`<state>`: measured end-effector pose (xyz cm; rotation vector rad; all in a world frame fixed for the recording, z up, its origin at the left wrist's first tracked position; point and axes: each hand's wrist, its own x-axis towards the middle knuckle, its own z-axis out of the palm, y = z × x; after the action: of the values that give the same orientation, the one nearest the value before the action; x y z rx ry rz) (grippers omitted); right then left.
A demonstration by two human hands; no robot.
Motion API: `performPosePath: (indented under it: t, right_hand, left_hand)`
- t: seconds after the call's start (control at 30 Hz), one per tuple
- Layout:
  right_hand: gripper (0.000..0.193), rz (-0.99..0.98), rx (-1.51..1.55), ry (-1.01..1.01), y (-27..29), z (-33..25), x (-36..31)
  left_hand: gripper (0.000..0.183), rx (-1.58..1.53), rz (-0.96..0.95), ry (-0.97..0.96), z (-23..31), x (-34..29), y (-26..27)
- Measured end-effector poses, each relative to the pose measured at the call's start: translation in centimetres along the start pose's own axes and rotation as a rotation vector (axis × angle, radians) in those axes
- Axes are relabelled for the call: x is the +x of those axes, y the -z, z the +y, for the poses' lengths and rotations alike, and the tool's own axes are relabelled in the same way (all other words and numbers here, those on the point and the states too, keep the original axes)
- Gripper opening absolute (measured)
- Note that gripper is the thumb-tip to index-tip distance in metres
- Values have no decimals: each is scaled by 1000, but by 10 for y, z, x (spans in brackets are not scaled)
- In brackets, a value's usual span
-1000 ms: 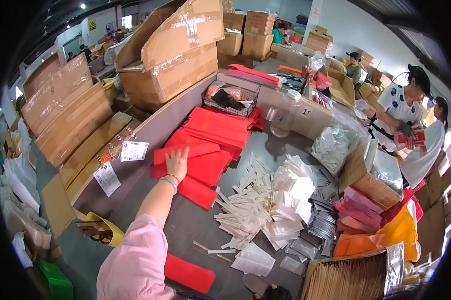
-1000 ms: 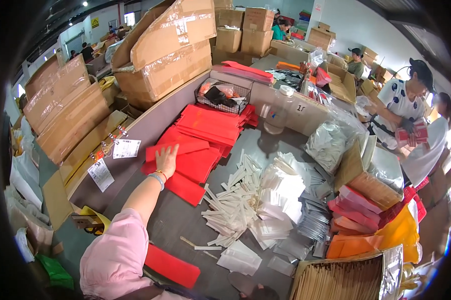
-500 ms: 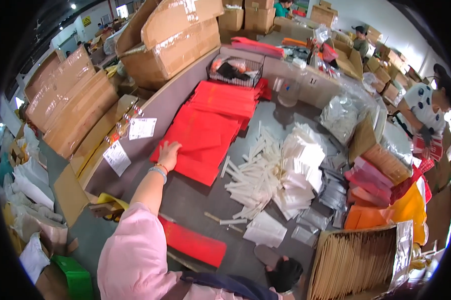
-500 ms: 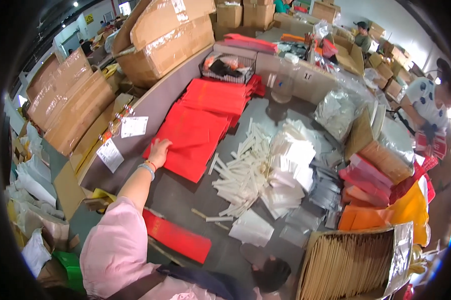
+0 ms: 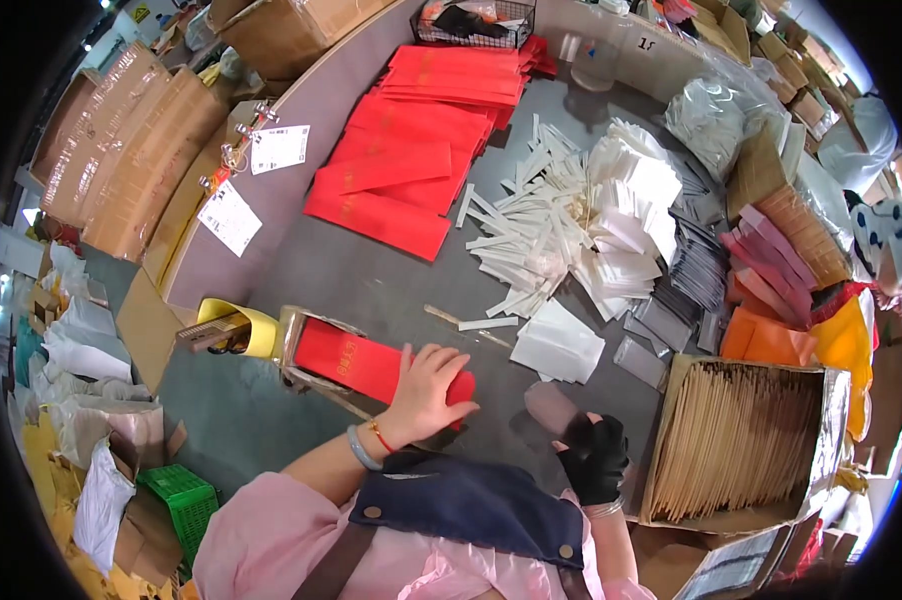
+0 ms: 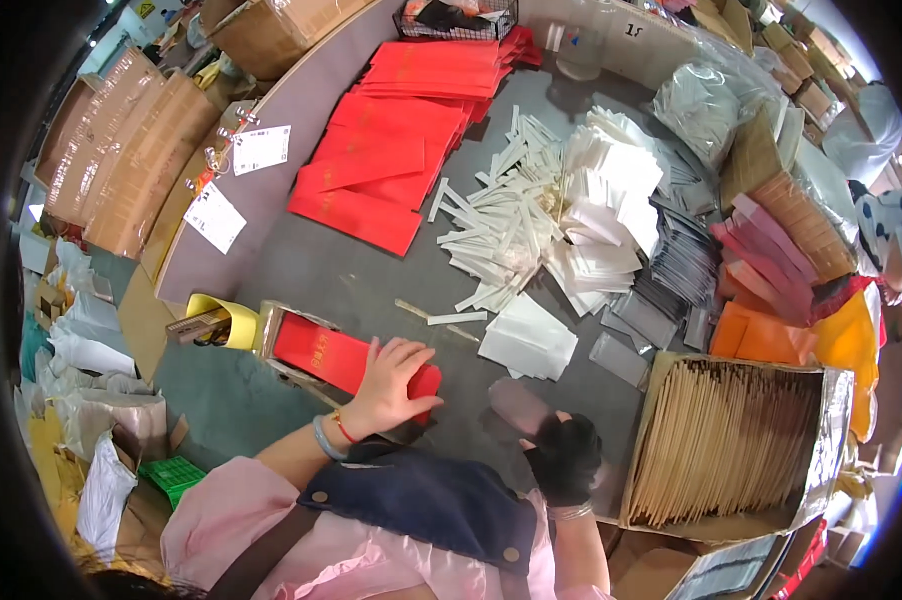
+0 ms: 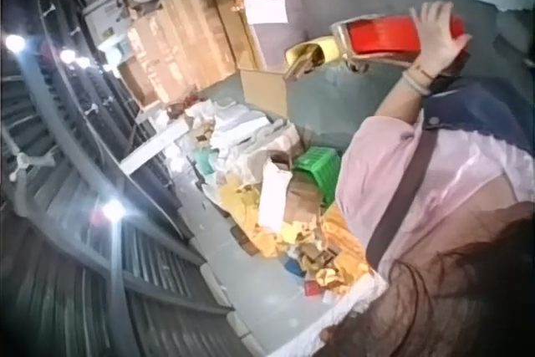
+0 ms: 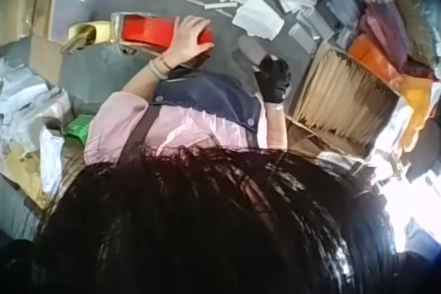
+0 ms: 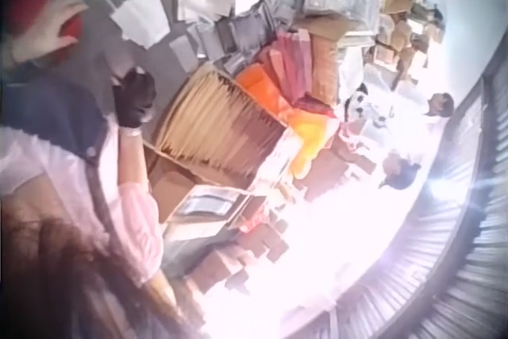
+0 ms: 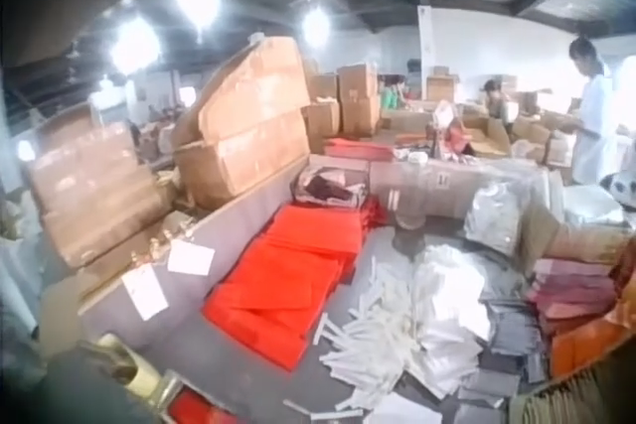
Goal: Packing small white items into red envelopes using wooden sticks for assistance.
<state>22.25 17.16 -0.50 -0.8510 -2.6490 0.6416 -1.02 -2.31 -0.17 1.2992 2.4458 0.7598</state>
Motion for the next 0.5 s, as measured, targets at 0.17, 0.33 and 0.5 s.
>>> performPosePath:
  t: [0.17, 0.33, 0.5]
  right_hand:
    - [60, -144, -74, 157, 8, -26, 14]
    - [59, -236, 1, 210, 5, -34, 23]
    - [57, -275, 30, 282, -2, -40, 31]
  left_hand:
    - [85, 146, 80, 130, -6, -13, -17]
    - [90, -12, 81, 131, -17, -14, -14]
    - [92, -69, 62, 142, -18, -13, -11]
